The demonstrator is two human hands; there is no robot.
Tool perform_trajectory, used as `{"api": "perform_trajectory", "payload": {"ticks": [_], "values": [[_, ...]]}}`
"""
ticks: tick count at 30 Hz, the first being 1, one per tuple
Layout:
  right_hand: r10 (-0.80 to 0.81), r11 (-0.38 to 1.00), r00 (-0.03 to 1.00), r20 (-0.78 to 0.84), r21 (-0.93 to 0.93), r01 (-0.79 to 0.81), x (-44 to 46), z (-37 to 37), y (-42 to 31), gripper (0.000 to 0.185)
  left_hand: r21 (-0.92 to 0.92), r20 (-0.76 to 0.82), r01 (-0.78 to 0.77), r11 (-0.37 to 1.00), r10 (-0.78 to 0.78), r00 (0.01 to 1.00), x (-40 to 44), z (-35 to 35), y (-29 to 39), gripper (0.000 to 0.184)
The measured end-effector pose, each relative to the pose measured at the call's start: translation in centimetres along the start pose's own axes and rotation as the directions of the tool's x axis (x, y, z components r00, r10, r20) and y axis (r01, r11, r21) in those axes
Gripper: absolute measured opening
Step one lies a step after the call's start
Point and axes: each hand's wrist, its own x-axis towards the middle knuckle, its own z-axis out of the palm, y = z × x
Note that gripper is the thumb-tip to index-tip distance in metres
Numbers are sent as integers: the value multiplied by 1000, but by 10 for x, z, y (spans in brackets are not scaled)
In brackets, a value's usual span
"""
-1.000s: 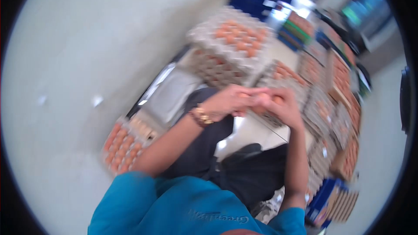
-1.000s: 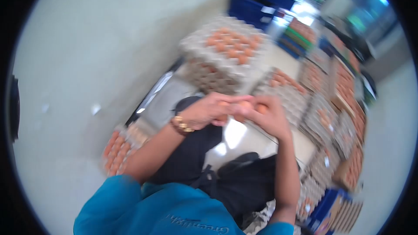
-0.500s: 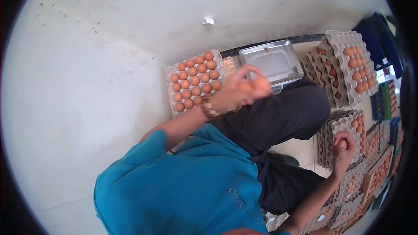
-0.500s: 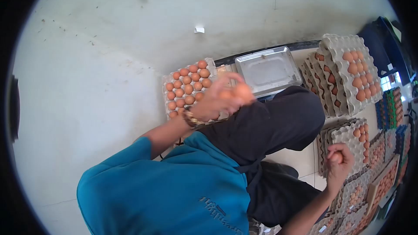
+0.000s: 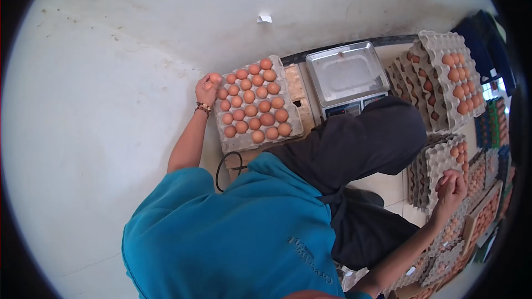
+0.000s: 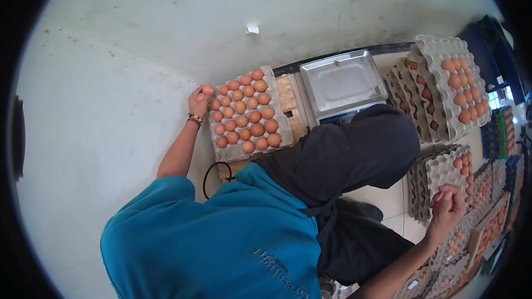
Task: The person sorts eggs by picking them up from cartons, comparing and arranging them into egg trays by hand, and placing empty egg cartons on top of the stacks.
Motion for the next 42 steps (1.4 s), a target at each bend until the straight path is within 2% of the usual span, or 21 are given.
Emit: {"api": "perform_trajectory", "payload": {"ticks": [1,4,7,10,11,14,17,19,21,24,27,30,33,36,39,42], "values": [[1,1000,1000,-13,14,-1,0,0,1,31,117,-22,-13,993,16,1000,2,1,-3,49],[11,1000,999,-45,27,-10,4,-3,4,31,190,-27,-27,981,33,999,-1,6,1,53],[31,1000,998,-63,2,-31,6,-4,6,33,275,34,60,960,-72,997,-3,4,19,49],[49,999,996,-80,5,-49,7,-3,7,33,429,93,22,903,-69,993,-2,-2,30,45],[46,999,995,-94,9,-46,8,-3,10,33,422,93,20,907,-66,993,-4,-3,39,40],[54,998,992,-118,22,-52,8,-3,13,32,289,-138,58,955,-18,990,-16,0,54,31],[89,996,986,-144,44,-83,7,-4,9,33,56,-178,36,998,-25,984,-64,2,97,31],[107,993,981,-163,69,-96,7,-3,9,34,16,-78,123,992,-121,990,-109,4,125,37],[117,990,975,-190,96,-100,6,-4,10,34,69,54,-209,976,205,977,-147,5,87,44],[118,991,975,-187,89,-103,6,-7,10,35,73,268,-219,973,192,944,-194,-4,84,42],[85,994,980,-180,81,-71,5,-8,9,35,140,371,-398,907,325,870,-211,-13,71,43],[70,995,984,-166,77,-58,1,-12,7,33,132,422,-290,948,211,882,-219,-22,77,41],[76,996,978,-196,63,-65,-2,-14,7,33,252,452,-430,867,288,844,-219,-21,85,38],[68,992,972,-223,116,-43,-4,-7,2,33,176,387,-435,883,344,855,-221,-13,74,34],[91,982,970,-225,185,-49,-7,1,1,33,128,357,-402,907,336,872,-222,-11,65,33],[138,953,963,-231,295,-66,-12,16,-6,33,132,312,-456,880,399,862,-215,-12,78,25]]}}
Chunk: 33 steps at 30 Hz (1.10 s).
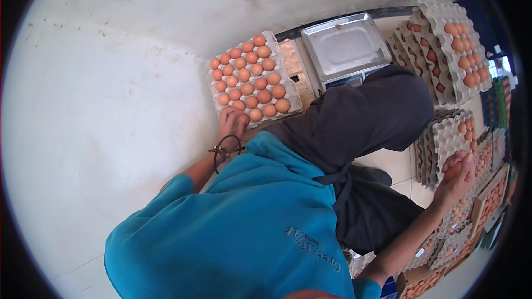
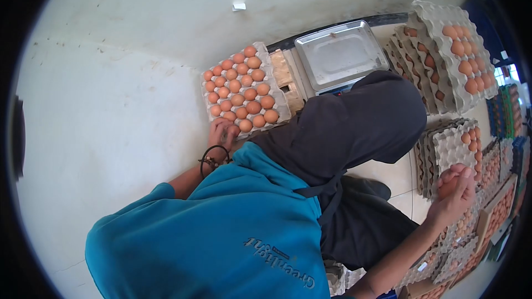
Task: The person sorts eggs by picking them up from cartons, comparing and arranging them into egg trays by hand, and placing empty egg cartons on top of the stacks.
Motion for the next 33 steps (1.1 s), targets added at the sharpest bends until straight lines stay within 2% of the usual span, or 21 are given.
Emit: {"api": "perform_trajectory", "payload": {"ticks": [3,4,5,7,8,9,10,12,14,16,18,22,25,28,30,31,32,33], "values": [[-210,971,970,125,-86,221,-19,26,-7,37,-332,49,273,903,-272,961,50,-7,38,16],[-272,949,947,171,-116,293,-27,39,-12,38,-492,103,279,824,-264,959,76,-10,66,18],[-399,882,893,209,-177,436,-34,54,-17,42,-635,153,287,717,-248,957,102,-13,101,20],[-517,796,800,303,-174,580,-48,77,-25,48,-784,321,269,559,-6,947,133,-19,164,27],[-581,732,732,355,-165,661,-54,90,-29,49,-879,386,250,407,298,873,140,-12,183,33],[-626,682,674,392,-144,717,-60,102,-32,52,-822,542,402,402,340,768,142,-12,219,40],[-665,627,611,429,-123,769,-64,112,-33,55,-809,587,507,296,396,706,133,-6,247,47],[-726,542,505,467,-63,838,-69,130,-24,60,-561,761,826,53,424,490,116,8,284,59],[-666,582,527,527,-75,810,-82,138,-11,63,-404,775,898,-171,457,436,100,16,306,69],[-672,520,487,558,-113,847,-83,147,-5,61,-316,759,911,-266,506,411,90,29,309,69],[-616,474,454,644,-158,866,-86,151,-5,60,-257,810,912,-320,443,384,85,35,299,69],[-637,406,367,678,-109,907,-87,161,-10,62,-248,882,888,-388,288,372,88,24,289,65],[-702,407,348,622,-51,912,-81,152,-19,59,-245,940,930,-273,169,297,96,20,274,51],[-712,525,474,518,-55,849,-67,137,-20,56,-272,879,935,-230,336,338,114,12,216,41],[-705,550,549,448,-143,823,-56,121,-19,56,-524,804,818,-239,180,567,133,-18,196,38],[-692,541,576,434,-215,813,-51,114,-23,55,-627,760,755,-193,64,647,141,-32,184,36],[-676,575,620,398,-242,782,-47,105,-18,55,-717,694,684,-133,-48,718,148,-44,172,35],[-657,635,672,343,-229,738,-44,98,-15,55,-751,652,660,33,-123,748,155,-52,152,34]]}}
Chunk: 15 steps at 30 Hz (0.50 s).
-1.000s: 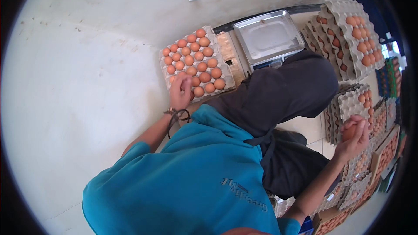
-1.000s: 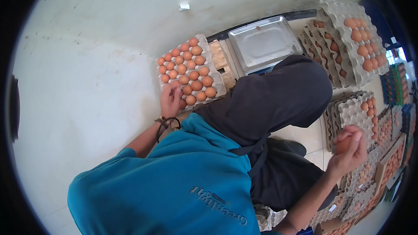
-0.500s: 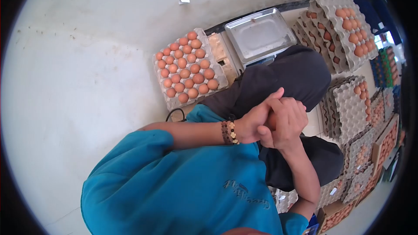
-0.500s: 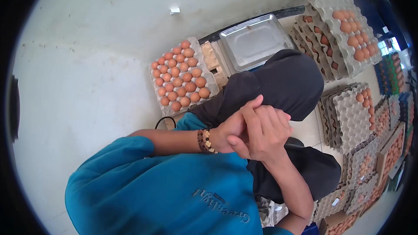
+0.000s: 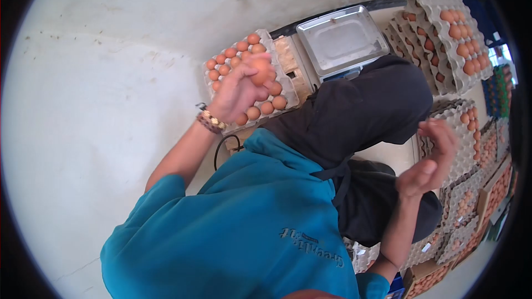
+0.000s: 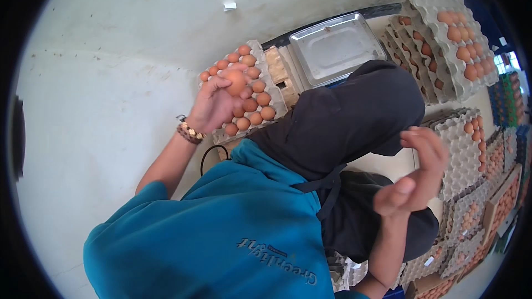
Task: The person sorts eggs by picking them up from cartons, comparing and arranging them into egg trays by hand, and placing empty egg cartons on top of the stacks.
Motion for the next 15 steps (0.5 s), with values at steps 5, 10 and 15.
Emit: {"api": "perform_trajectory", "payload": {"ticks": [5,10,15], "values": [[137,989,983,-125,70,-129,-2,-19,16,57,362,-201,157,919,-88,976,-22,-100,-23,44],[152,987,974,-165,78,-141,-5,-33,26,56,672,-312,102,734,155,937,-56,-163,-88,41],[140,984,969,-201,139,-113,-5,-38,34,54,854,-356,147,498,355,865,-93,-182,-119,45]]}}
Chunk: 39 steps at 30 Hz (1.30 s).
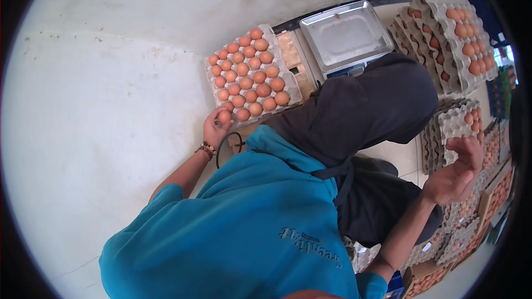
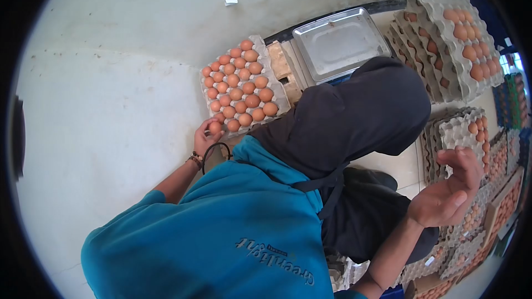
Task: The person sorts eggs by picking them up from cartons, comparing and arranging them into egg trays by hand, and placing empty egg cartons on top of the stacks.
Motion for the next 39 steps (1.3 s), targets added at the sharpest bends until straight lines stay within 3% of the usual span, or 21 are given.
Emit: {"api": "perform_trajectory", "payload": {"ticks": [3,7,12,13,14,15,16,17,19,20,21,22,23,24,26,28,29,32,35,38,39], "values": [[30,999,1000,-3,20,-30,-2,-5,7,52,21,-86,-103,994,105,991,-8,5,-4,47],[17,1000,1000,6,-14,-17,2,-15,17,51,120,-37,-145,982,150,988,-5,6,-11,44],[18,997,992,-123,-70,-27,8,-22,17,49,389,12,-311,867,333,943,-7,7,-7,29],[-3,992,986,-167,-125,-18,12,-28,14,49,351,32,-348,869,360,932,-6,4,-7,25],[-173,985,978,-119,-42,169,22,-34,10,37,296,65,-403,866,402,913,-6,-1,-2,21],[-167,971,968,-185,-201,129,30,-50,-1,29,315,56,-338,887,339,939,-8,-1,22,15],[-176,929,948,-263,-362,72,36,-66,-14,24,228,-11,-393,891,406,914,11,-5,-36,13],[-198,917,885,-421,-399,16,42,-79,-32,23,265,18,-342,902,349,937,3,-13,35,16],[-241,883,760,-604,-462,-88,44,-139,-60,22,158,-157,-381,911,404,901,43,-5,21,19],[-244,869,720,-649,-476,-135,35,-174,-75,19,133,-119,-169,977,185,975,53,-3,51,29],[-214,865,684,-697,-460,-198,21,-208,-87,14,141,-91,-403,904,417,904,79,6,55,38],[-178,866,641,-747,-428,-259,0,-237,-103,13,84,-36,-472,877,476,878,98,23,73,45],[-129,729,631,-765,-504,-463,-24,-253,-122,18,19,20,-533,846,532,846,116,40,91,51],[-80,567,604,-793,-534,-627,-41,-262,-142,27,-65,109,-429,901,434,894,108,56,132,53],[72,364,562,-824,-503,-784,-85,-273,-170,33,-83,318,-450,889,451,834,96,85,195,54],[164,115,525,-835,-512,-851,-150,-283,-186,35,-72,529,-709,701,630,569,85,113,246,55],[269,-54,469,-841,-500,-864,-186,-283,-197,40,-63,579,-753,655,638,507,66,127,277,59],[460,-455,163,-873,-389,-801,-283,-248,-234,66,-140,542,-871,472,772,331,84,166,288,62],[359,-534,-90,-929,-125,-836,-298,-194,-267,80,-178,510,-928,328,837,198,69,182,327,65],[273,-574,-214,-938,20,-819,-290,-163,-298,87,-161,514,-954,252,847,137,65,187,342,67],[274,-592,-274,-922,63,-804,-295,-158,-305,102,-202,506,-935,291,849,155,63,190,342,68]]}}
